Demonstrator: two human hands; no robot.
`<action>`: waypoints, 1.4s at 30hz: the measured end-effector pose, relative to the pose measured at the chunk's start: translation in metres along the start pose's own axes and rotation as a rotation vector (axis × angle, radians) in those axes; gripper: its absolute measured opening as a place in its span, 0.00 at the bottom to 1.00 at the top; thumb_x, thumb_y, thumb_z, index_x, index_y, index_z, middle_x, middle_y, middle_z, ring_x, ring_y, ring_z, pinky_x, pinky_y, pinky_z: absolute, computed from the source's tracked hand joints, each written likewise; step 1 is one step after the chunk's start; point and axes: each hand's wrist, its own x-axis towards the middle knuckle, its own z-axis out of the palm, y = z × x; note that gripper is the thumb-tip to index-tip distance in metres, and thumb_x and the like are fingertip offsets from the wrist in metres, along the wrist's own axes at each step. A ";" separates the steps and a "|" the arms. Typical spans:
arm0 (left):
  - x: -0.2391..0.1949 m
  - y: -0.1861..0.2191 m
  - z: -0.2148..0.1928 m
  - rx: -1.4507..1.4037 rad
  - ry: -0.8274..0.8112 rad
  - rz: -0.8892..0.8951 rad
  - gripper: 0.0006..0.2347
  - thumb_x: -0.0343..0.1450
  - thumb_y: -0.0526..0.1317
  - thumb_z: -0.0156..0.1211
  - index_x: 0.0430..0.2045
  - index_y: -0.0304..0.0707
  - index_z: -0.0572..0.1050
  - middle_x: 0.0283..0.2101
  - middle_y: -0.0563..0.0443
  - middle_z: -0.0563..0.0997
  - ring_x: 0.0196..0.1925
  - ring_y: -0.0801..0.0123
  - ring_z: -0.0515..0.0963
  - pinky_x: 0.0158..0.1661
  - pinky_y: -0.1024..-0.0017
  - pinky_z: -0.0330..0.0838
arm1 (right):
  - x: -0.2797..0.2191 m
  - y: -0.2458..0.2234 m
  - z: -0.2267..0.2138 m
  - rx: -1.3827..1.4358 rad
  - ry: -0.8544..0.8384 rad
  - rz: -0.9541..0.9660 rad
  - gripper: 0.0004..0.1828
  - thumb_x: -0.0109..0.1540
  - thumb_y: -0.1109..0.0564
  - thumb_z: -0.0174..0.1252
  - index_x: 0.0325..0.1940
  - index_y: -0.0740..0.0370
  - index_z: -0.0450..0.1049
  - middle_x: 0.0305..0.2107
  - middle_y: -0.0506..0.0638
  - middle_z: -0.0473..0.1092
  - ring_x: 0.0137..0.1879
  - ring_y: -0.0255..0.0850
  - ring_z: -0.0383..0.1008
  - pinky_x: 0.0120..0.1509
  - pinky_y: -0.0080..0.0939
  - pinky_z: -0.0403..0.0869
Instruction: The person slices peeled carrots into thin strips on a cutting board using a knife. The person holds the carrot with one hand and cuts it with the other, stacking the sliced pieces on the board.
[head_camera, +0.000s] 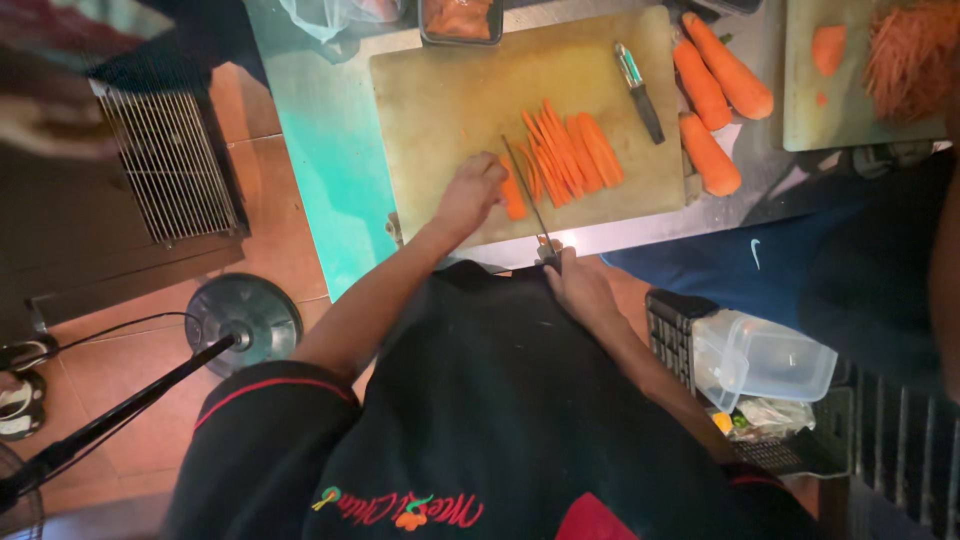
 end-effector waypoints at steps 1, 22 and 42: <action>0.001 0.002 0.003 -0.001 0.002 -0.011 0.18 0.57 0.33 0.72 0.39 0.35 0.75 0.50 0.41 0.75 0.55 0.45 0.73 0.54 0.55 0.69 | -0.001 -0.001 0.000 -0.023 -0.045 0.035 0.21 0.68 0.46 0.52 0.52 0.67 0.61 0.35 0.72 0.75 0.43 0.69 0.75 0.47 0.66 0.71; 0.030 -0.031 0.038 0.006 0.058 -0.192 0.09 0.71 0.40 0.66 0.30 0.31 0.75 0.36 0.35 0.78 0.42 0.41 0.78 0.42 0.49 0.71 | -0.004 -0.002 0.020 -0.088 -0.061 0.069 0.22 0.69 0.43 0.49 0.49 0.68 0.59 0.30 0.71 0.75 0.38 0.69 0.77 0.41 0.69 0.72; 0.015 -0.019 0.029 0.121 0.012 -0.051 0.08 0.64 0.34 0.66 0.34 0.33 0.76 0.42 0.34 0.76 0.47 0.40 0.75 0.47 0.50 0.69 | -0.009 -0.003 0.022 -0.090 0.192 0.051 0.19 0.69 0.46 0.51 0.49 0.64 0.61 0.35 0.70 0.75 0.41 0.69 0.76 0.41 0.67 0.72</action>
